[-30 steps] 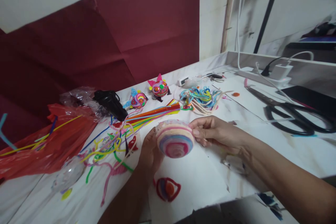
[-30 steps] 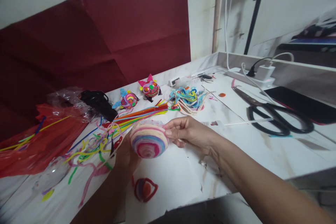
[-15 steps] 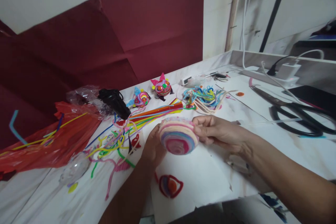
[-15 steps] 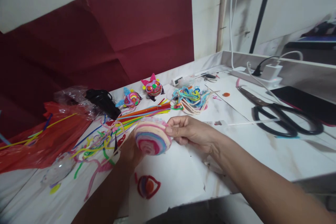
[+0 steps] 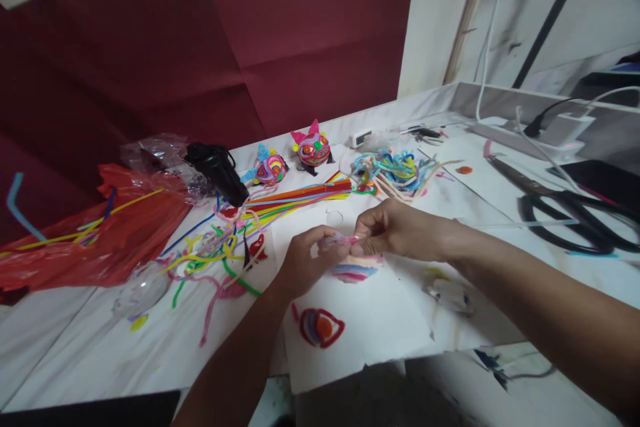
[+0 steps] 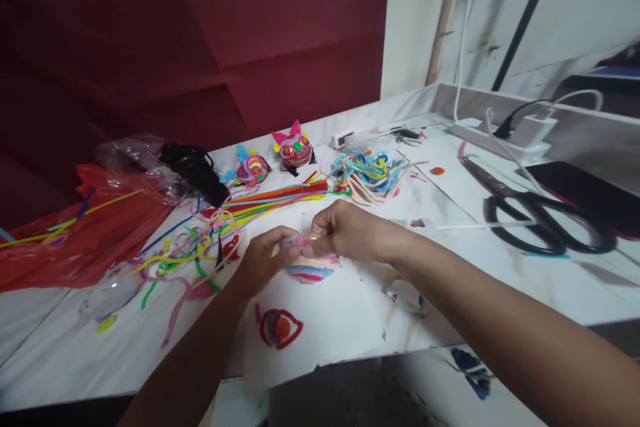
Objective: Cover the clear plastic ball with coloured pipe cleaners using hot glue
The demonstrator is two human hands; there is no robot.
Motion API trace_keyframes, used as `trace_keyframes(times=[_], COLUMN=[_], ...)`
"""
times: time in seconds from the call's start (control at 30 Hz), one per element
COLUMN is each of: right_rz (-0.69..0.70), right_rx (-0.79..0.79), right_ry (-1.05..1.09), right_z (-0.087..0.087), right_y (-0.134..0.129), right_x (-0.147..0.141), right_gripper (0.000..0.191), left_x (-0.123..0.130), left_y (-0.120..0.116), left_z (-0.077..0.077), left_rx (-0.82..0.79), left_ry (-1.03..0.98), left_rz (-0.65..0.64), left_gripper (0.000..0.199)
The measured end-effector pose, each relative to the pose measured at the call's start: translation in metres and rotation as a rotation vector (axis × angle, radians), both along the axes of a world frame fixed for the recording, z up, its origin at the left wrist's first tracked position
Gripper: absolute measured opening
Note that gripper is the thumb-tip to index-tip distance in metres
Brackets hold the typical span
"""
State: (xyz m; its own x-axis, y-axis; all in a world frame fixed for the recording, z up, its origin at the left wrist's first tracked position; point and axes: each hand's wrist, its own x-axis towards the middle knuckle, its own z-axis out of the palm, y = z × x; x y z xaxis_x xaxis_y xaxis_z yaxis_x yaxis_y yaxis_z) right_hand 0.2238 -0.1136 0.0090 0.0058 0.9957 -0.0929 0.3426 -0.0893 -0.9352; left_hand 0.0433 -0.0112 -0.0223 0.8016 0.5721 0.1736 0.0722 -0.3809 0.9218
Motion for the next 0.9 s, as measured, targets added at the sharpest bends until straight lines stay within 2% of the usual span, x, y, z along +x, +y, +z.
trace_keyframes(times=[0.13, 0.23, 0.33, 0.53, 0.7, 0.9], right_rz=[-0.03, -0.07, -0.131, -0.317, -0.369, -0.4], right_rx=[0.048, 0.09, 0.098, 0.139, 0.232, 0.164], right_ry=[-0.011, 0.085, 0.182, 0.212, 0.137, 0.145], right_z=[-0.001, -0.004, -0.01, -0.023, -0.032, -0.035], right_y=[0.0, -0.005, -0.012, -0.02, -0.023, -0.022], right_x=[-0.005, -0.003, -0.002, -0.008, -0.012, -0.012], right_gripper=[0.041, 0.036, 0.037, 0.043, 0.041, 0.041], left_x=[0.001, 0.002, 0.004, 0.006, 0.006, 0.008], left_y=[0.004, 0.006, 0.004, 0.002, 0.003, 0.0], left_z=[-0.004, -0.01, -0.012, -0.014, -0.016, -0.015], left_rx=[-0.182, -0.357, -0.457, -0.511, -0.528, -0.554], left_ry=[0.03, -0.001, -0.038, -0.076, -0.084, -0.095], left_rz=[0.008, 0.006, 0.002, 0.026, 0.044, 0.069], left_gripper=[0.034, 0.038, 0.04, 0.04, 0.04, 0.039])
